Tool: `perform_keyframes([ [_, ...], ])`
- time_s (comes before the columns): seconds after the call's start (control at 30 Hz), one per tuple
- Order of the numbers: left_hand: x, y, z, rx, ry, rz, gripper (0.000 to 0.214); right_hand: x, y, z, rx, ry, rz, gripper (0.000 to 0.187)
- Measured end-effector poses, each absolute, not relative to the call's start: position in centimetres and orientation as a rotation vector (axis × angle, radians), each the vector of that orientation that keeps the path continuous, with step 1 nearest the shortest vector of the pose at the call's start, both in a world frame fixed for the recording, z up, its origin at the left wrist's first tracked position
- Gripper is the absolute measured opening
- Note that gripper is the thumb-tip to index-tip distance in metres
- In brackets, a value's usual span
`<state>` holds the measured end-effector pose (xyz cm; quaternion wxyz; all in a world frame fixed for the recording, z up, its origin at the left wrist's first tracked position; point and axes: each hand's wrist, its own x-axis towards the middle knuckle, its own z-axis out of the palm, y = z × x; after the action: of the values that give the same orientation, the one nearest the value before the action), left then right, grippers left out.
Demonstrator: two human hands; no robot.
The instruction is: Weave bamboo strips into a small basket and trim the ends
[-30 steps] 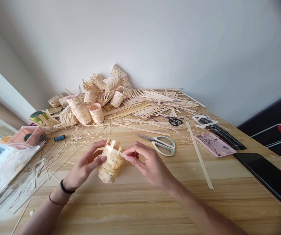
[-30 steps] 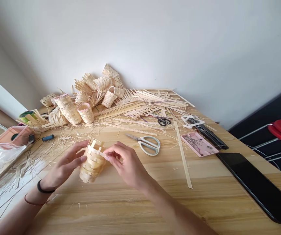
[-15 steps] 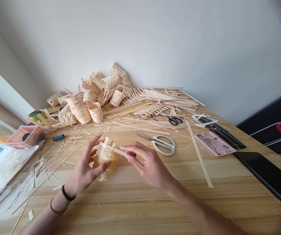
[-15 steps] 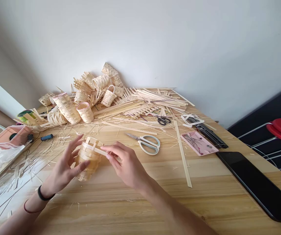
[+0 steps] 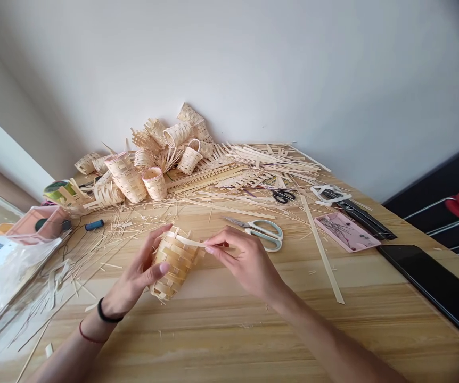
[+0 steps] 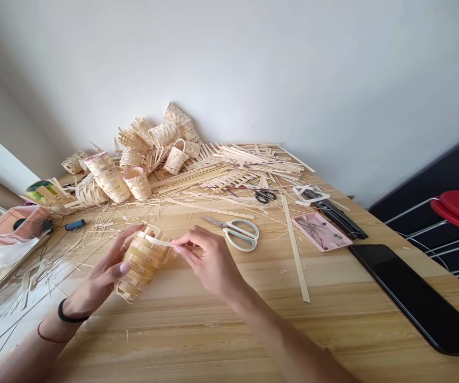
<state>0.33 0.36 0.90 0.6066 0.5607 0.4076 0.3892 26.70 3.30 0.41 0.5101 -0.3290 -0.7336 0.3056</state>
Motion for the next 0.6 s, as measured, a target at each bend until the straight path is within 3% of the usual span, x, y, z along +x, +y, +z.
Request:
perform_keyframes([
  [0.07, 0.1, 0.4, 0.7, 1.352, 0.927, 0.869, 0.084, 26.8, 3.4, 0.4, -0.778, -1.764, 0.735, 0.01],
  [0.37, -0.4, 0.7, 1.6, 1.505, 0.958, 0.798, 0.067, 27.3, 3.7, 0.6, -0.685, -1.788, 0.781, 0.013],
  [0.6, 0.1, 0.3, 1.8, 1.263, 0.916, 0.91, 0.068, 27.3, 3.3, 0.9, -0.681, -1.825, 0.802, 0.023],
])
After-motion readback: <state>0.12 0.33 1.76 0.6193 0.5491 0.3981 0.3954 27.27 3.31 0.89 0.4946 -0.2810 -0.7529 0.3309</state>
